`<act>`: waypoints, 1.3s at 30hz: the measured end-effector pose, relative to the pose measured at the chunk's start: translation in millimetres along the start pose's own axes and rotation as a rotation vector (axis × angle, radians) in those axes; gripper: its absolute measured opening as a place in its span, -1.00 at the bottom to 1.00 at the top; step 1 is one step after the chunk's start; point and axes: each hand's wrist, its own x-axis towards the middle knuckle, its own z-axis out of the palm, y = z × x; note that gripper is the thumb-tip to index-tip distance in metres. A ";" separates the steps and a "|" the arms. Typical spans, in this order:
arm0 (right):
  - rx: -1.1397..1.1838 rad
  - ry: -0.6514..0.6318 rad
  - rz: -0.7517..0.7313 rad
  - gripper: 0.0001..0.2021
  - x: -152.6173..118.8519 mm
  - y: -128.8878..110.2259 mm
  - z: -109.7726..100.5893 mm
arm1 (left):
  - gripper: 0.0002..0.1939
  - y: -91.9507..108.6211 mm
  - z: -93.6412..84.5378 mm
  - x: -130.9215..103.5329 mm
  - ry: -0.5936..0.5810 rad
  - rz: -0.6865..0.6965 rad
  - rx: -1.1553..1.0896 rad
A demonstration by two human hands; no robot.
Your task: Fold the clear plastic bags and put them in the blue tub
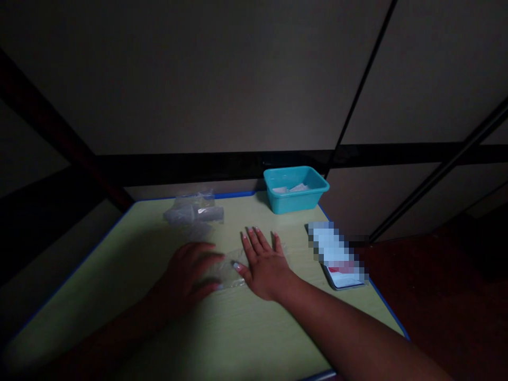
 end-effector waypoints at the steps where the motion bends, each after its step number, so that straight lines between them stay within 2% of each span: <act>1: -0.001 0.000 -0.002 -0.31 0.1 0.2 0.2 | -0.55 -0.7 3.2 0.0 -0.026 0.065 0.008; 4: -0.012 -0.010 -0.003 -0.32 0.1 0.7 0.0 | -0.53 -6.0 10.2 -0.9 -0.137 0.174 0.043; 10: -0.016 -0.012 -0.022 -0.32 -0.4 1.7 -0.1 | -0.48 -9.3 9.0 -5.7 -0.291 0.176 0.066; 13: -0.013 0.018 -0.028 -0.31 -0.4 2.9 2.0 | -0.52 -5.7 3.3 -7.3 -0.317 0.153 0.101; 18: -0.001 0.045 -0.037 -0.29 0.5 3.7 5.2 | -0.57 1.1 -14.4 -13.5 -0.275 0.086 0.223; 22: 0.020 0.056 -0.041 -0.28 1.3 3.7 5.5 | -0.57 6.3 -29.1 -18.3 -0.130 -0.045 0.368; 24: 0.026 0.059 -0.039 -0.28 1.1 3.8 5.1 | -0.56 6.6 -31.3 -19.5 -0.047 -0.054 0.382; 26: 0.025 0.059 -0.034 -0.28 0.8 3.9 4.6 | -0.55 5.5 -29.8 -20.5 -0.029 0.013 0.327; 29: 0.016 0.055 -0.029 -0.28 0.5 3.7 4.1 | -0.62 3.6 -25.6 -21.2 -0.104 0.111 0.191; 33: 0.005 0.041 -0.030 -0.28 0.3 3.2 3.6 | -0.79 1.8 -26.5 -18.7 -0.168 -0.012 0.072; 36: -0.007 0.027 -0.023 -0.28 0.0 3.6 3.1 | -0.79 0.0 -29.6 -15.6 -0.223 -0.111 -0.017; 39: -0.013 0.015 -0.022 -0.30 -0.3 4.3 2.5 | -0.81 -1.8 -30.2 -13.4 -0.295 -0.135 -0.084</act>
